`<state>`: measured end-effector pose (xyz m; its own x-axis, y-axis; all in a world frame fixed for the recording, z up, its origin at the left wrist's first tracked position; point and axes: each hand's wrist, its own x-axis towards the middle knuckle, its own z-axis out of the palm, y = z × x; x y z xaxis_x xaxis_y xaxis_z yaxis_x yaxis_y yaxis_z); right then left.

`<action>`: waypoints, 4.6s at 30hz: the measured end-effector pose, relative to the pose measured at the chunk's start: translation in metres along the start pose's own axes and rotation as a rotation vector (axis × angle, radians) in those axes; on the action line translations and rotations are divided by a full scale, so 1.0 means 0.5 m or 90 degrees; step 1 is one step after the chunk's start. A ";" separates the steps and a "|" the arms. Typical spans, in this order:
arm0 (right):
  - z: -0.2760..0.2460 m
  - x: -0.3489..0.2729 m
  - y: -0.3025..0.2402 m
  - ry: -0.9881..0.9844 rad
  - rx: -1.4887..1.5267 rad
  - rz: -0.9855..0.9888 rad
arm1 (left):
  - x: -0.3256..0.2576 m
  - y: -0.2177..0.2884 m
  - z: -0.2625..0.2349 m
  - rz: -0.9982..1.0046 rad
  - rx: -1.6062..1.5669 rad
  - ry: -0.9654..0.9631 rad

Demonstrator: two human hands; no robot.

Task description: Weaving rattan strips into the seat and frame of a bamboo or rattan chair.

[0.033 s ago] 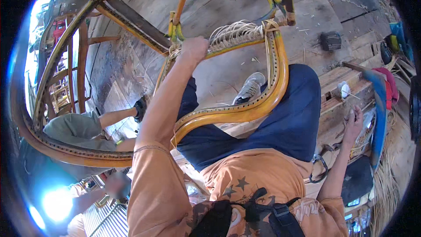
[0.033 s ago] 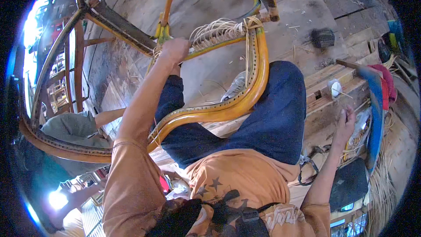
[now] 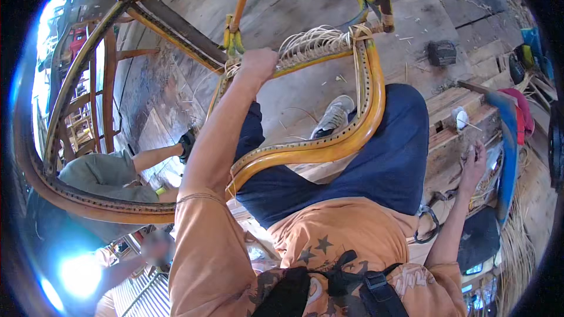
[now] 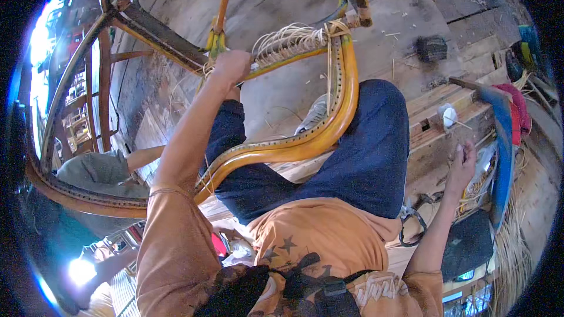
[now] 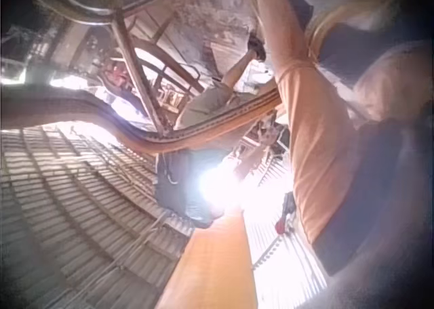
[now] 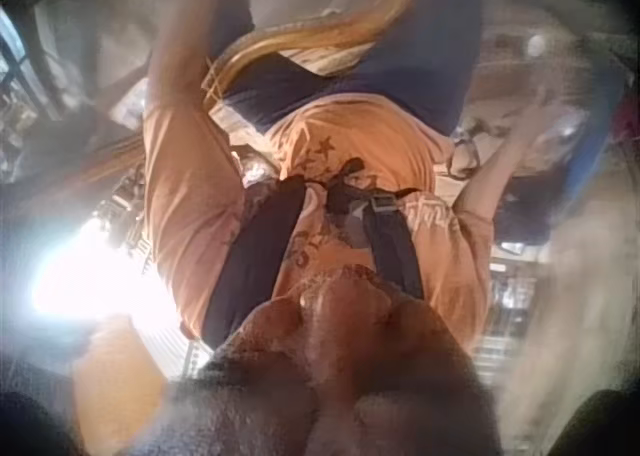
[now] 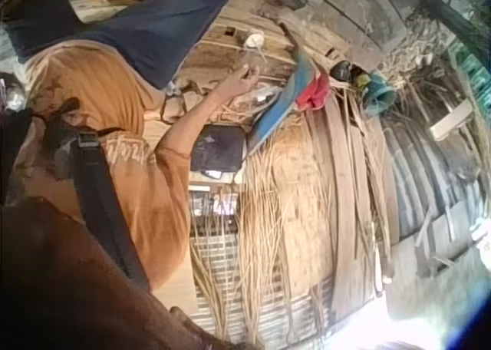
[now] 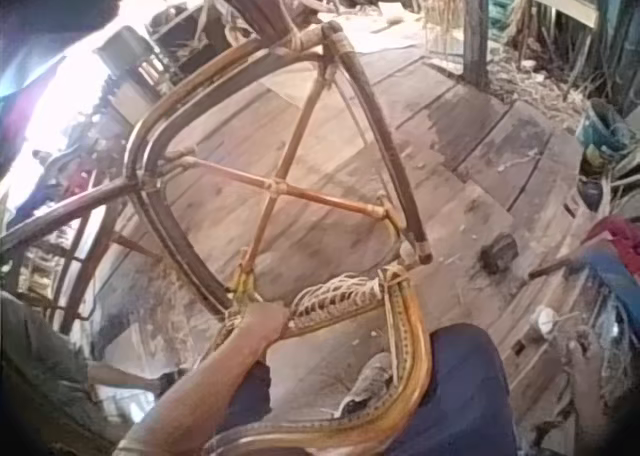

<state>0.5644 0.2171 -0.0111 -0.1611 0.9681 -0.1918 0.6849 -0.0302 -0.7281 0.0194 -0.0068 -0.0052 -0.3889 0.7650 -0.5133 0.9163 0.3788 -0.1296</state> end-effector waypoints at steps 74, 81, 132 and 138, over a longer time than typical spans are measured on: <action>-0.053 -0.034 0.016 -0.006 -0.180 0.021 | 0.019 0.091 0.016 -0.187 -0.067 -0.024; -0.135 -0.028 0.060 0.126 -0.025 0.097 | -0.025 0.000 0.071 -0.167 -0.017 0.015; -0.159 -0.161 0.226 0.040 -0.080 0.130 | -0.042 -0.037 0.317 -0.446 -1.080 0.076; -0.124 -0.178 0.004 -0.003 0.099 0.215 | -0.047 0.128 0.184 -0.542 -1.340 0.153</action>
<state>0.6243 0.1464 0.0453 0.0520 0.8963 -0.4404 0.5844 -0.3849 -0.7143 0.0961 -0.0485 -0.0792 -0.6511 0.1533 -0.7433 -0.7025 0.2491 0.6667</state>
